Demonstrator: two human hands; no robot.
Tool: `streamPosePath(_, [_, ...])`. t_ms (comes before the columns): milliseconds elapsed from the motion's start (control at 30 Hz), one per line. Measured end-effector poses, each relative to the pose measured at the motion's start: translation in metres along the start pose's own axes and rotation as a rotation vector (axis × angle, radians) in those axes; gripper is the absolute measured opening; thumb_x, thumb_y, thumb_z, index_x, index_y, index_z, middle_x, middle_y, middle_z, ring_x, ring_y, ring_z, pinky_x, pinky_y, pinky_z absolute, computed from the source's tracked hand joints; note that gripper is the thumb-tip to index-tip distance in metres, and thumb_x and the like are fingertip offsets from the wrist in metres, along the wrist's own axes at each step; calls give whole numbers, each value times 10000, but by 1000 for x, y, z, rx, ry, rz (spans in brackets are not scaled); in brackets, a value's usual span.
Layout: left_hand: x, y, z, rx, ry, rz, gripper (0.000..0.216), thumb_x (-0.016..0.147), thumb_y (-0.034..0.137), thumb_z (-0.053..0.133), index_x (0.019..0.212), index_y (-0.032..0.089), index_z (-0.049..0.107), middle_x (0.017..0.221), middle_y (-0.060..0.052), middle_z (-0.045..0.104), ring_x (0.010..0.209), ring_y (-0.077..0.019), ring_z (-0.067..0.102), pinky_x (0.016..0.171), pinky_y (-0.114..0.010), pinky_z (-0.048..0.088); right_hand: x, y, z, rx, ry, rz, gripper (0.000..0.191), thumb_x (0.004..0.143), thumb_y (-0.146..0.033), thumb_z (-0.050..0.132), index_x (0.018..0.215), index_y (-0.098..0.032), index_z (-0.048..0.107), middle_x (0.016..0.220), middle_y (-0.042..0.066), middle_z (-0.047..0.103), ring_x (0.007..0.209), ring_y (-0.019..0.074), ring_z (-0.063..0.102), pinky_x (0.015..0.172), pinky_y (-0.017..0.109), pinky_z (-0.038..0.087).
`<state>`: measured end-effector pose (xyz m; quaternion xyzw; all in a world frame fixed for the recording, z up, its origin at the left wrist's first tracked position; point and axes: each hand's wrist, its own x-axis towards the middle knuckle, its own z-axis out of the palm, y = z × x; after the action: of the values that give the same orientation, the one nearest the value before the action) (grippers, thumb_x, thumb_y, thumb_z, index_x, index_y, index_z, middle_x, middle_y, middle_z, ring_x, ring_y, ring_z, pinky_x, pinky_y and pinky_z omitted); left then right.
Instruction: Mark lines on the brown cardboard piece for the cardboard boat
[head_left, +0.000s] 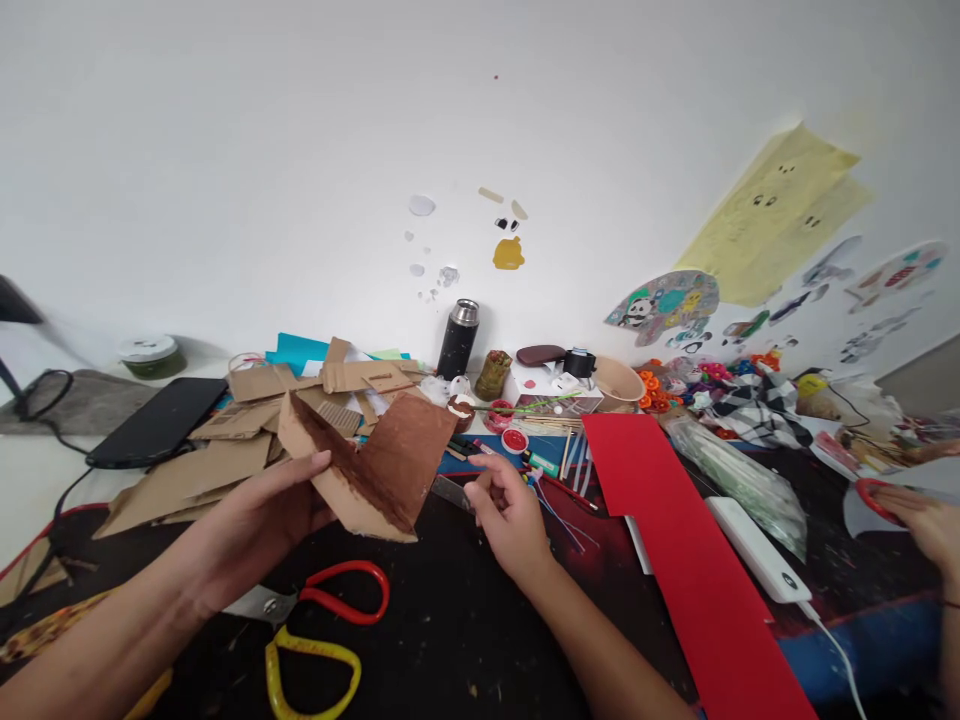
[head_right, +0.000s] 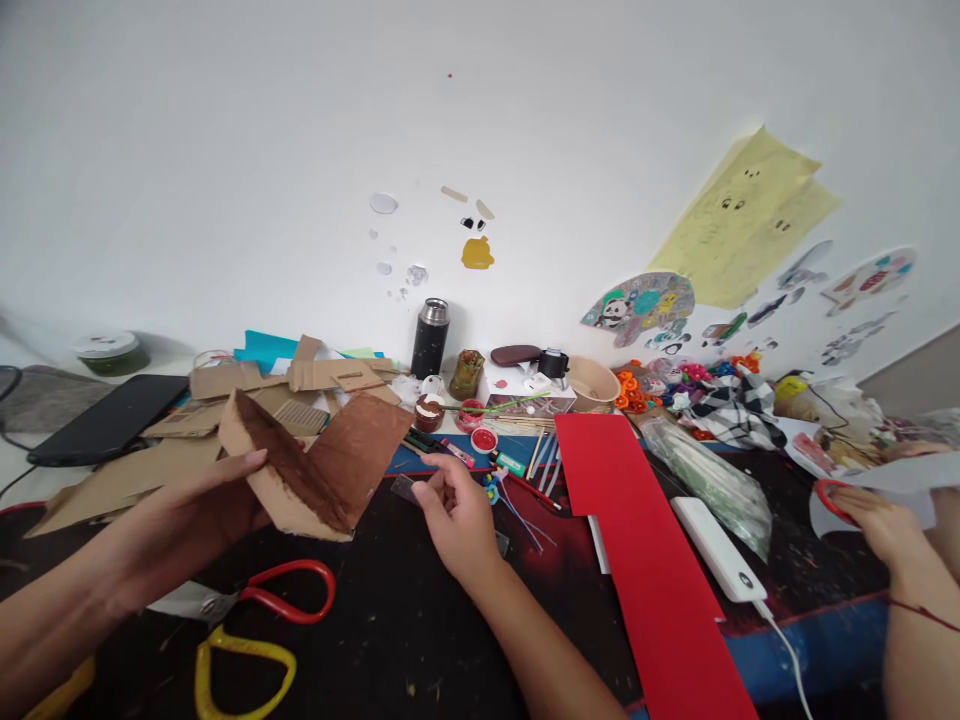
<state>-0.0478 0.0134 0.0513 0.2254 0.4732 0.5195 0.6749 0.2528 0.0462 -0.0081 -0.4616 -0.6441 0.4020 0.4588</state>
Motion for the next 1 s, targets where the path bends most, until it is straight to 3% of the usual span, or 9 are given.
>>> streamPosePath(100, [4,1,-9,10,5,-59,820,718,472,1069,1450,266,761,1471,-112,854,1295,-396,838,943,-421,734,0,-2,-16,-359,-115,-254,481,1087,-412,753,1541,-260,715,1016,55,805,806,224,742,797,366,647])
streamPosePath(200, [6,-3,-12,15,-22,-123,752,734,486,1054,1393,253,777,1450,-122,861,1272,-386,849,938,-408,727,2,-10,-23,-670,-213,-441,562,1116,-356,762,1662,-300,642,1369,154,802,1276,349,757,1146,557,623])
streamPosePath(333, [4,-11,-4,-9,-71,-201,790,702,496,1073,1390,244,778,1431,-135,867,1329,-409,828,1025,-432,716,6,-20,-17,-878,-315,-563,586,1111,-278,772,1678,-291,624,1559,189,712,1466,383,652,1261,646,538])
streamPosePath(467, [-1,-15,6,-61,-90,-240,848,679,456,1091,1438,254,771,1426,-119,872,1391,-421,798,1126,-473,689,8,-19,-7,-929,-359,-619,573,1056,-136,724,1620,-228,679,1540,202,714,1431,381,643,1242,627,546])
streamPosePath(633, [-5,-16,9,-75,-121,-272,896,698,454,1083,1508,268,748,1440,-115,867,1411,-423,787,1170,-497,669,8,-9,-4,-872,-342,-564,618,979,-37,660,1548,-257,757,1406,159,781,1317,353,676,1160,585,573])
streamPosePath(767, [-4,-13,4,-47,-100,-185,918,728,471,1060,1567,324,717,1459,-94,862,1434,-424,770,1165,-510,670,12,1,-9,-715,-257,-441,506,998,-74,661,1428,-268,845,1300,142,833,1216,338,716,1106,553,591])
streamPosePath(900, [0,-11,-6,-12,-33,-53,898,677,474,1070,1502,316,756,1490,-101,848,1435,-448,760,1134,-508,685,17,8,-12,-233,-22,-120,202,1030,-315,744,1095,-281,933,1133,113,870,1131,334,759,1104,527,594])
streamPosePath(1000, [4,-14,-8,26,-35,-44,847,665,479,1083,1436,289,787,1495,-112,845,1412,-446,772,1126,-483,684,21,8,-9,-33,88,7,334,998,-566,792,976,-259,921,1076,103,877,1067,340,775,1034,508,624])
